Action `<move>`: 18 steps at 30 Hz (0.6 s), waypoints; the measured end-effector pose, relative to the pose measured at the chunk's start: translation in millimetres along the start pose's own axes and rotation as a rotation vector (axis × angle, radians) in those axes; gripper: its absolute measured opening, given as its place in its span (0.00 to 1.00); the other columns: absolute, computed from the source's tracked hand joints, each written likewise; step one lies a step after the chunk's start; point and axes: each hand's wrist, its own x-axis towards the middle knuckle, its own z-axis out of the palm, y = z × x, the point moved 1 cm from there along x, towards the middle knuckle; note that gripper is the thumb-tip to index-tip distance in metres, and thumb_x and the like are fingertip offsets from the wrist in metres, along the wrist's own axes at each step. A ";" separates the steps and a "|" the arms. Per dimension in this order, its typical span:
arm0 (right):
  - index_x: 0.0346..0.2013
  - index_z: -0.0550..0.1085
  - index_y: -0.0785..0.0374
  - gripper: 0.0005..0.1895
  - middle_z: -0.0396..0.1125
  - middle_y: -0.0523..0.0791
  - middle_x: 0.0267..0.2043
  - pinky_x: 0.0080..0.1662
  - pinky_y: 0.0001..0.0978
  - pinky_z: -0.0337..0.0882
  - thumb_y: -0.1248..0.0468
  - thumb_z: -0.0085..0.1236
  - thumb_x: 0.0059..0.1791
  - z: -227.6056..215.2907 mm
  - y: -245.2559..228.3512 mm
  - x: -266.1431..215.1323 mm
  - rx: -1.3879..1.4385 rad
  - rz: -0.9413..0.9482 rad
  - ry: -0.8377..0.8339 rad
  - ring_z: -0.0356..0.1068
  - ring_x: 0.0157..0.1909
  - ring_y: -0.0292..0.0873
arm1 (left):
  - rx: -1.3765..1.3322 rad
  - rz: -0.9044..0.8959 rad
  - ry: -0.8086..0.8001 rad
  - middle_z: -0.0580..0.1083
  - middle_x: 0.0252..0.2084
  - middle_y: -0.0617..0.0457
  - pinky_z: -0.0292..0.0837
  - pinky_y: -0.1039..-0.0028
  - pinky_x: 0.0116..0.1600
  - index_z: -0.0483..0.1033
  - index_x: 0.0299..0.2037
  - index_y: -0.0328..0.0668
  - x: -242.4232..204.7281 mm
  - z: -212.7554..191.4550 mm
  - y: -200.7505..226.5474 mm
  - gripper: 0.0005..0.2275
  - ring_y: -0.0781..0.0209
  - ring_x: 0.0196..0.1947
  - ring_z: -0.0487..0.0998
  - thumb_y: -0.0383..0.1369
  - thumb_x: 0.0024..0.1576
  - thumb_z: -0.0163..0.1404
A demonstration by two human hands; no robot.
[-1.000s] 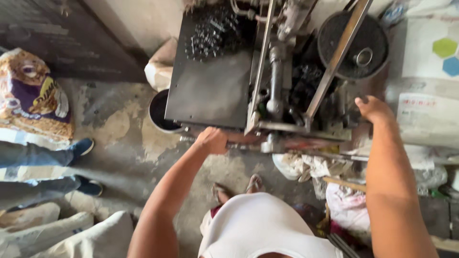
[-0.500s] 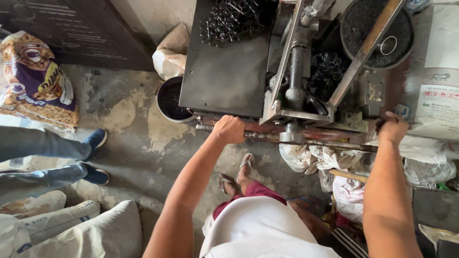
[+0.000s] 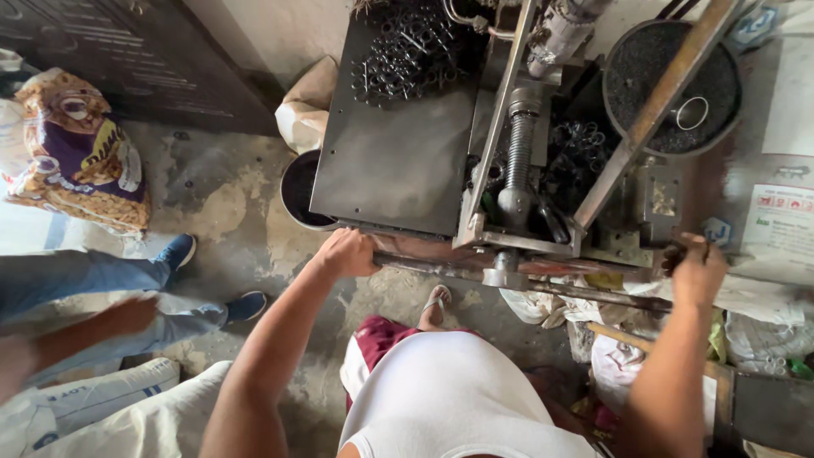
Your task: The person operates a manual machine by placing small metal pieces into a slot and turning a crank to process them. The person repeats this action multiple times, handling the metal pieces one at a time.
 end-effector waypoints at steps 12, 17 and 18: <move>0.24 0.62 0.53 0.26 0.55 0.38 0.22 0.41 0.44 0.66 0.46 0.41 0.64 -4.9 -0.2 -90.7 1.254 0.592 0.313 0.58 0.25 0.39 | -0.092 0.085 -0.010 0.79 0.28 0.45 0.78 0.57 0.38 0.83 0.26 0.47 -0.1 4.0 -7.2 0.14 0.44 0.31 0.81 0.47 0.45 0.56; 0.20 0.58 0.49 0.26 0.50 0.37 0.18 0.42 0.40 0.66 0.49 0.41 0.62 -4.4 -19.7 -92.4 1.205 0.500 0.282 0.53 0.22 0.38 | -0.059 0.193 -0.098 0.80 0.29 0.45 0.77 0.55 0.39 0.84 0.27 0.45 6.2 26.4 -22.4 0.12 0.43 0.32 0.82 0.44 0.47 0.53; 0.19 0.58 0.49 0.26 0.50 0.38 0.16 0.44 0.42 0.69 0.48 0.42 0.60 -6.4 -25.4 -92.1 1.130 0.469 0.281 0.54 0.22 0.38 | -0.076 0.181 -0.116 0.79 0.29 0.45 0.77 0.55 0.39 0.84 0.28 0.45 11.8 36.1 -25.4 0.13 0.42 0.32 0.82 0.44 0.48 0.53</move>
